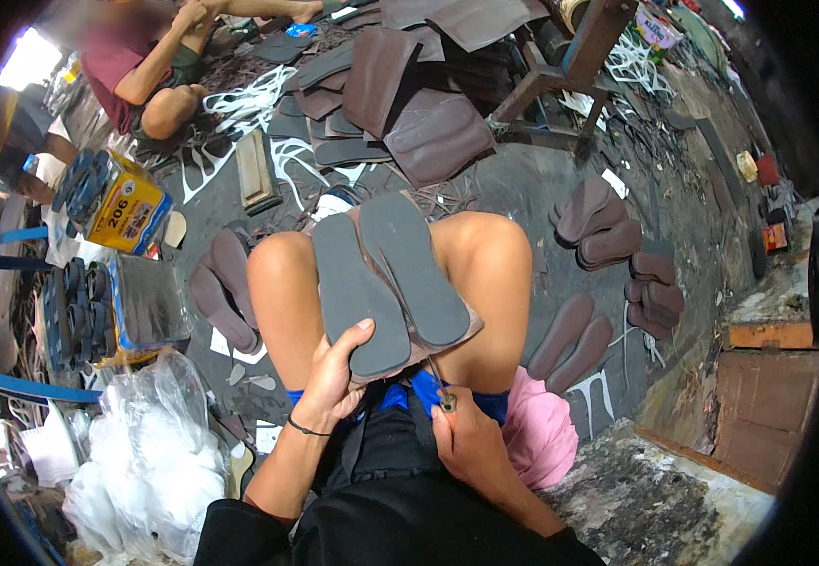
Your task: The person trims the edges of a dark gray shoe insole using a curved knife while sitting on the floor. They repeatedly shave thin strips from the perimeter, rotate the insole, and stack trimmed pieces nearby.
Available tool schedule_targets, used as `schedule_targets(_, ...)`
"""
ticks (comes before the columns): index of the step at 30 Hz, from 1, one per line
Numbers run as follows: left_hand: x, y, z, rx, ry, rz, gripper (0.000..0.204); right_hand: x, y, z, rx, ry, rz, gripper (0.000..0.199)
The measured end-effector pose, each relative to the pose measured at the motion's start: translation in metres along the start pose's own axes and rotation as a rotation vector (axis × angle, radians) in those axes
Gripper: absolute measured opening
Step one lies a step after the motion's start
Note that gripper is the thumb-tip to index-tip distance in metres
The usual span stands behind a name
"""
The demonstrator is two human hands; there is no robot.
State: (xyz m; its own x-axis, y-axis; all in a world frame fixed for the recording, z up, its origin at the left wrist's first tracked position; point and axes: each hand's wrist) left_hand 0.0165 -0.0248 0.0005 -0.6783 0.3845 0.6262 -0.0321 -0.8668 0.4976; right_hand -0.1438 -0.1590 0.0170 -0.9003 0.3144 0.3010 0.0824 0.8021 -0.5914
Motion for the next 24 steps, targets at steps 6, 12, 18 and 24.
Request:
schedule_targets(6, 0.005, -0.004, -0.008, 0.013, -0.013, 0.002, 0.043, -0.027, 0.022, 0.008, -0.057, -0.031, 0.025, 0.034)
schedule_targets(12, 0.004, -0.009, -0.004, 0.039, -0.027, -0.035, 0.043, -0.061, 0.035, 0.019, -0.104, -0.13, -0.002, 0.03)
schedule_targets(18, 0.005, -0.011, -0.008, 0.046, 0.004, 0.004, 0.042, -0.094, 0.053, 0.02, -0.049, -0.318, 0.037, 0.036)
schedule_targets(24, 0.004, -0.012, -0.006, 0.059, 0.023, -0.051, 0.042, -0.119, 0.069, 0.011, -0.027, -0.46, 0.18, 0.042)
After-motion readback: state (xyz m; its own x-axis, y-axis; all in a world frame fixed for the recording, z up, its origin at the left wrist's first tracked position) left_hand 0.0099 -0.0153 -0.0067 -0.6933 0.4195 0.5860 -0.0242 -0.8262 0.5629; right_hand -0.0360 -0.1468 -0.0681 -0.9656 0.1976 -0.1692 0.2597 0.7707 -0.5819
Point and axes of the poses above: each hand's wrist, its own x-axis away from the middle knuckle, its own y-axis out of the palm, z = x × y, and after that the axes turned 1 degree about -x, right-handed
